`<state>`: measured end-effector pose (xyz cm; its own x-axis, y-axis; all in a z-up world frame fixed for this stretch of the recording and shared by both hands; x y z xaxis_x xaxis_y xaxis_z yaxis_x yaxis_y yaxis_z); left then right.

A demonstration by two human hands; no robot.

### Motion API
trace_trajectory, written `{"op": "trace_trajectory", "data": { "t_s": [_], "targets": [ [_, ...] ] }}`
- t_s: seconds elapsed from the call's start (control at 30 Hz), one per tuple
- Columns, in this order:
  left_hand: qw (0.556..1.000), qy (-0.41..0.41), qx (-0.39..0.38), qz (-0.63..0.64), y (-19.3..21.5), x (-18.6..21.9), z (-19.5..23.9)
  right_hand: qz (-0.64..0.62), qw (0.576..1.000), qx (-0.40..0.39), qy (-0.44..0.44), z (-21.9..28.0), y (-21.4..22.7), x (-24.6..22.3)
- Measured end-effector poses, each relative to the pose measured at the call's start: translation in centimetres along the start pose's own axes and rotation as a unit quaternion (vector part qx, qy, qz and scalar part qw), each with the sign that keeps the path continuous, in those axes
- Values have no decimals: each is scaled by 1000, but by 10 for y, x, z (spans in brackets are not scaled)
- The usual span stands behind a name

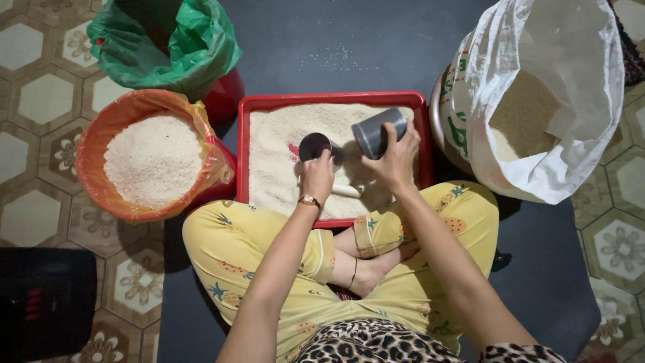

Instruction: The person scoops flour from a red tray into a metal cup and pours it into a second metal cup, repeating the process to sift the flour. The person occasionally uses their hand to gather flour from the tray.

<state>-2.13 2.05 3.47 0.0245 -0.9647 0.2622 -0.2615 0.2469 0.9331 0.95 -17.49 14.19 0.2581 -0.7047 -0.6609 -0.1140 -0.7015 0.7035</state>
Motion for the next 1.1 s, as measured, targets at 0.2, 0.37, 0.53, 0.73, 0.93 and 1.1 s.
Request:
{"op": "trace_trajectory", "data": {
  "t_s": [0.2, 0.37, 0.53, 0.73, 0.93, 1.1],
  "targets": [
    [984, 100, -98, 114, 9, -13, 1, 102, 993, 43, 38, 0, -10, 11],
    [944, 207, -120, 229, 1, -16, 8, 37, 999, 5, 12, 7, -20, 7],
    [905, 297, -165, 256, 26, -18, 18, -85, 991, 15, -101, 6, -21, 38],
    [924, 309, -129, 184, -2, -31, 15, -169, 968, 68, -172, 10, -9, 58],
    [992, -68, -11, -109, -21, 0, 3, -170, 966, 174, -85, 5, 13, 46],
    [983, -129, -37, -126, -25, 18, 14, -153, 965, 206, 53, 3, 29, 19]
  ]
}}
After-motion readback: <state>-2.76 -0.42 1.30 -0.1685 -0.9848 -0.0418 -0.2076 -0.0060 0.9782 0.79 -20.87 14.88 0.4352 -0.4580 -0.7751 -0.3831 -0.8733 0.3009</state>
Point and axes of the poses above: each hand's wrist, its own z-axis away from the middle knuckle, its own y-axis out of the back of the hand, x = y × z, the point moved 7 cm from there along -z, towards the middle knuckle, and after that the axes turned 11 degrees about -z, right-handed, at the moved point
